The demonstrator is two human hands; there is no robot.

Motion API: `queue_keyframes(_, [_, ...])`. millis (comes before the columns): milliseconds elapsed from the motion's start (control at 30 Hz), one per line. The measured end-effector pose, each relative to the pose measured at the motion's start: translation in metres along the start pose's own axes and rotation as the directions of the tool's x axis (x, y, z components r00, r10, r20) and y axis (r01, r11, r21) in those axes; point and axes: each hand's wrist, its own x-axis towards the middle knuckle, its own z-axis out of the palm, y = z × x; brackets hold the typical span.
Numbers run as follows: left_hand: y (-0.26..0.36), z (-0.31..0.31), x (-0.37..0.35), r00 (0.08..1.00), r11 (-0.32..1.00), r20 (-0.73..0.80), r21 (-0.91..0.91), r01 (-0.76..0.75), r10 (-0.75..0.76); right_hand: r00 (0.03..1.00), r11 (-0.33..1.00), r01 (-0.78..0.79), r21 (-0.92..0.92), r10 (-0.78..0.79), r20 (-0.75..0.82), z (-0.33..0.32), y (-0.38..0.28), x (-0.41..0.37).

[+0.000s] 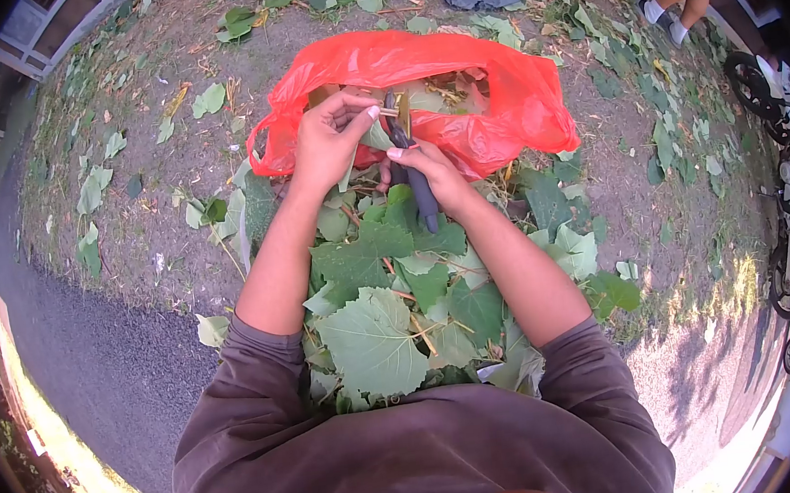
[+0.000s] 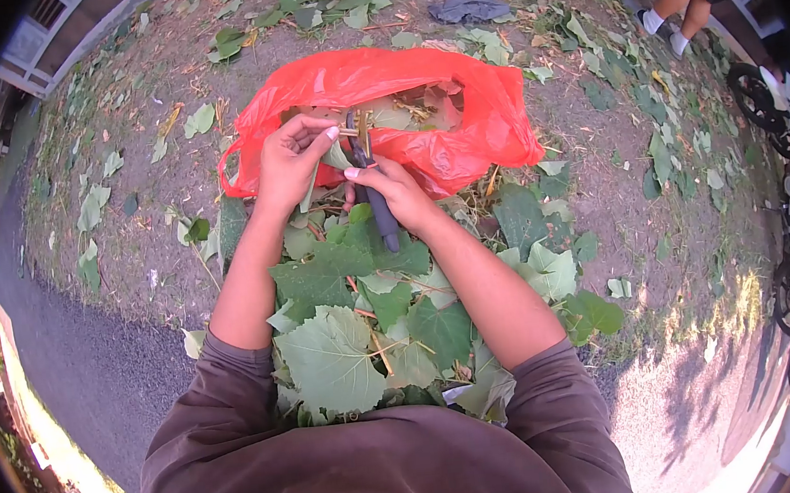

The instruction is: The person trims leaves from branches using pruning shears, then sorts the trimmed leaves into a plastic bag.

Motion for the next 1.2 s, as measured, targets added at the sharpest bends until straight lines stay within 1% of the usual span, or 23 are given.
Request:
queue_keyframes(33, [-0.002, -0.003, 0.002, 1.000, 1.000, 0.001, 0.000, 0.000, 0.000, 1.000, 1.000, 0.000, 0.000, 0.000, -0.001, 0.001, 0.000, 0.000])
queue_keyframes(100, [-0.005, -0.012, 0.010, 0.982, 0.994, -0.178, -0.081, -0.076, 0.061, 0.998, 0.997, 0.016, 0.070, -0.020, 0.056, 0.003, 0.000, -0.001])
queue_keyframes(167, [-0.006, -0.015, 0.011, 0.978, 0.992, -0.208, -0.116, -0.053, 0.028, 0.999, 1.000, -0.005, 0.023, 0.004, 0.036, 0.006, 0.000, -0.002])
queue_keyframes(233, [-0.005, -0.013, 0.010, 0.994, 0.981, -0.104, -0.192, 0.015, -0.035, 0.999, 0.999, -0.027, -0.024, 0.028, 0.020, 0.007, 0.000, -0.001])
queue_keyframes(300, [-0.004, -0.010, 0.009, 0.997, 0.990, -0.079, -0.142, 0.002, -0.013, 0.999, 0.989, -0.042, -0.138, 0.046, 0.023, 0.006, 0.000, 0.000])
queue_keyframes(400, [-0.004, -0.006, 0.007, 1.000, 0.990, -0.010, -0.142, -0.010, 0.008, 0.999, 0.979, -0.018, -0.202, 0.026, 0.039, -0.002, 0.001, -0.002])
queue_keyframes(433, [-0.006, -0.008, 0.007, 1.000, 0.994, 0.009, -0.109, 0.002, -0.001, 0.999, 0.979, -0.017, -0.203, 0.026, 0.039, -0.002, 0.000, -0.002])
queue_keyframes(500, [-0.006, -0.010, 0.007, 1.000, 0.997, 0.023, -0.073, 0.016, -0.014, 0.999, 0.945, -0.022, -0.327, 0.037, 0.038, 0.000, -0.003, -0.004])
queue_keyframes(600, [-0.001, -0.007, 0.003, 0.995, 0.999, 0.093, -0.004, 0.040, -0.040, 0.995, 0.940, -0.076, -0.333, 0.092, 0.035, 0.003, -0.012, -0.009])
queue_keyframes(633, [0.001, -0.006, 0.002, 0.997, 0.995, 0.081, 0.094, -0.016, 0.008, 0.995, 0.940, -0.077, -0.332, 0.093, 0.032, 0.001, -0.014, -0.010])
queue_keyframes(667, [0.003, -0.005, 0.000, 0.996, 0.979, 0.074, 0.191, -0.070, 0.057, 0.988, 0.939, -0.133, -0.316, 0.152, 0.036, -0.003, -0.016, -0.010])
queue_keyframes(700, [0.005, -0.005, -0.002, 0.996, 0.979, 0.073, 0.192, -0.069, 0.056, 0.977, 0.935, -0.186, -0.301, 0.208, 0.043, -0.005, -0.018, -0.010])
queue_keyframes(733, [0.008, -0.003, -0.003, 0.991, 0.948, 0.074, 0.289, -0.132, 0.115, 0.977, 0.935, -0.186, -0.300, 0.208, 0.044, -0.007, -0.020, -0.012])
queue_keyframes(767, [0.010, -0.003, -0.004, 0.982, 0.904, 0.080, 0.383, -0.191, 0.173, 0.966, 0.940, -0.245, -0.236, 0.258, 0.026, -0.009, -0.021, -0.013])
queue_keyframes(833, [0.016, -0.002, -0.005, 0.978, 0.875, 0.099, 0.437, -0.207, 0.182, 0.952, 0.938, -0.302, -0.168, 0.307, 0.008, -0.006, -0.026, -0.016])
queue_keyframes(900, [0.016, -0.002, -0.005, 0.975, 0.843, 0.117, 0.490, -0.223, 0.190, 0.917, 0.913, -0.397, -0.094, 0.393, -0.065, -0.002, -0.030, -0.018])
queue_keyframes(967, [0.015, -0.003, -0.004, 0.939, 0.753, 0.183, 0.562, -0.342, 0.290, 0.925, 0.921, -0.378, -0.100, 0.369, -0.094, -0.001, -0.023, -0.017])
queue_keyframes(1000, [0.018, -0.001, -0.006, 0.940, 0.753, 0.183, 0.563, -0.341, 0.288, 0.931, 0.928, -0.357, -0.107, 0.344, -0.125, -0.001, -0.019, -0.016])
queue_keyframes(1033, [0.021, 0.002, -0.007, 0.958, 0.806, 0.180, 0.519, -0.285, 0.222, 0.931, 0.928, -0.357, -0.106, 0.344, -0.125, 0.000, -0.012, -0.014])
queue_keyframes(1067, [0.023, 0.004, -0.008, 0.971, 0.852, 0.182, 0.473, -0.225, 0.155, 0.942, 0.934, -0.309, -0.181, 0.274, -0.191, 0.000, -0.006, -0.012])
queue_keyframes(1100, [0.022, 0.005, -0.008, 0.970, 0.852, 0.185, 0.472, -0.226, 0.155, 0.948, 0.930, -0.262, -0.258, 0.198, -0.250, 0.005, -0.006, -0.011])
queue_keyframes(1167, [0.021, 0.005, -0.008, 0.972, 0.870, 0.223, 0.465, -0.166, 0.067, 0.943, 0.918, -0.256, -0.302, 0.169, -0.287, 0.010, -0.010, -0.013])
queue_keyframes(1200, [0.020, 0.005, -0.008, 0.972, 0.869, 0.225, 0.465, -0.167, 0.066, 0.937, 0.903, -0.254, -0.346, 0.141, -0.320, 0.013, -0.012, -0.014])
